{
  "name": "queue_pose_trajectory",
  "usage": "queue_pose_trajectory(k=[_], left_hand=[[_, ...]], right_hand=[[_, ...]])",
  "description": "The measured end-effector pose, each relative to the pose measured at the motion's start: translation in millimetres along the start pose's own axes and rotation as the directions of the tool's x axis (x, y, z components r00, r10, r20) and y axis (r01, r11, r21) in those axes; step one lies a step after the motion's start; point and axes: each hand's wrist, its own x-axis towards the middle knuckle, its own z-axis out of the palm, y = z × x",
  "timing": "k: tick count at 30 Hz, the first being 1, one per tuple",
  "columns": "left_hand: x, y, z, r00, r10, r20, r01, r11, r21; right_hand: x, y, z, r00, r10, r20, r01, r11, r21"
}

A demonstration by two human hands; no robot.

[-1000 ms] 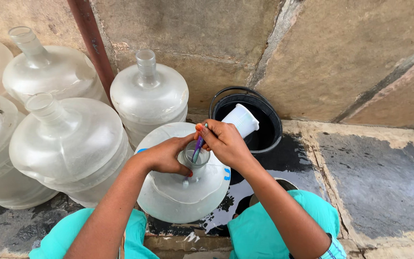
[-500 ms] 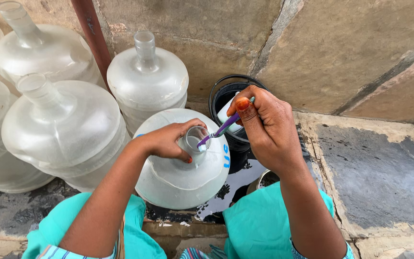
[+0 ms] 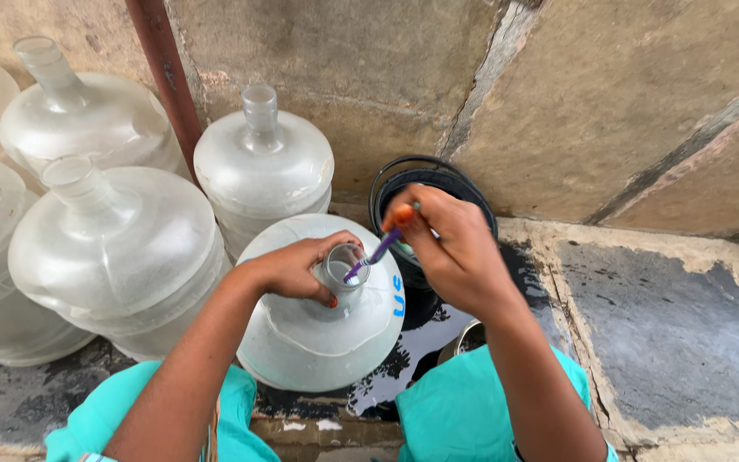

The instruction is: The person cleans the interior and rim of a large water bottle by hand and with a brush, using small stones and water as an abrasive.

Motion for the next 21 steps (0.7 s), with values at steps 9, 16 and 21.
queue_pose_trajectory(k=[9, 16, 21], left_hand=[[-2, 0, 2, 0.971, -0.238, -0.038, 0.24, 0.967, 0.08], [-1, 10, 2, 0.978, -0.209, 0.012, 0.208, 0.977, 0.05], [-2, 8, 2, 0.995, -0.096, 0.009, 0.096, 0.995, 0.033]], right_hand=[[11, 30, 55, 0.984, 0.087, 0.154, -0.091, 0.996, 0.014], [9, 27, 20, 0.994, 0.108, 0.02, -0.108, 0.993, 0.042], [4, 15, 6, 0.997, 0.079, 0.004, -0.079, 0.994, 0.081]])
